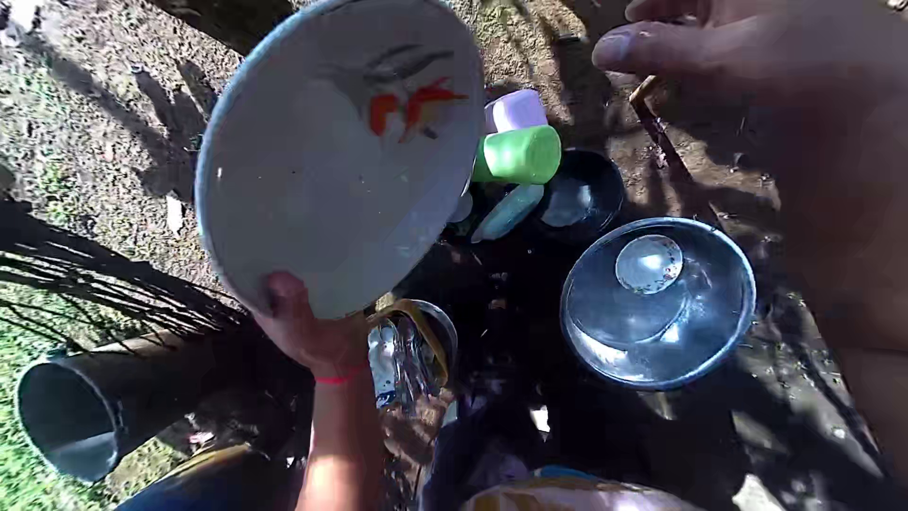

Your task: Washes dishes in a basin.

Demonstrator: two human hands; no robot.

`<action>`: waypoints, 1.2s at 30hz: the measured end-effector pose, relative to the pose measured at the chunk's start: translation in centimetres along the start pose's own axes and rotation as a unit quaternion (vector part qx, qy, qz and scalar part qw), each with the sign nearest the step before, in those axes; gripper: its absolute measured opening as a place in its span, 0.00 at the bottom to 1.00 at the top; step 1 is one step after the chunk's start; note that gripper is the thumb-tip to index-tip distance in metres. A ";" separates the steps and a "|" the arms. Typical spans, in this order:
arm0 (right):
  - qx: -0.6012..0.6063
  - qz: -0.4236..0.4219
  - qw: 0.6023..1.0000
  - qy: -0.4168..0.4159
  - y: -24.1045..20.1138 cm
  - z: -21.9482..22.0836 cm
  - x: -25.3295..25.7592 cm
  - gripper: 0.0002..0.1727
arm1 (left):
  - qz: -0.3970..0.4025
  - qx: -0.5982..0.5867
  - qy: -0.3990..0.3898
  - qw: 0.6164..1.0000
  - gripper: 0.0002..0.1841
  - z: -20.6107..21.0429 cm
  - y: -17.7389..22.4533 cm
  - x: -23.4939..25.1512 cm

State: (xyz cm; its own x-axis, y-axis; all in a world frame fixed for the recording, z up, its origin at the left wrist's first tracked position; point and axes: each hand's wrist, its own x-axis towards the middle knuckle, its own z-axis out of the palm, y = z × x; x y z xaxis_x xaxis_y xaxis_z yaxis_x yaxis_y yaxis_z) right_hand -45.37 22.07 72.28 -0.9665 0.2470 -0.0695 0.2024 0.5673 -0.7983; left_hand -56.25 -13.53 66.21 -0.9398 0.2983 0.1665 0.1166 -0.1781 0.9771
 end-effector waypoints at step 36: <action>0.195 0.358 0.911 0.072 22.4 20.0 0.7 0.43 | 0.050 0.482 -0.151 0.862 0.46 3.2 -22.6 4.5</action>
State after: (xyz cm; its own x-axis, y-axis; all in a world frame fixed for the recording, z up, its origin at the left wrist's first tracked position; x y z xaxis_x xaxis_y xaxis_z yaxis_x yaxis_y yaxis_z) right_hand -44.67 19.24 42.35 -0.5732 0.5597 -0.5984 0.6739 -0.0934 -0.7329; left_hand -62.12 -5.14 45.33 -0.8006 0.5823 0.1411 0.5408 0.6009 0.5886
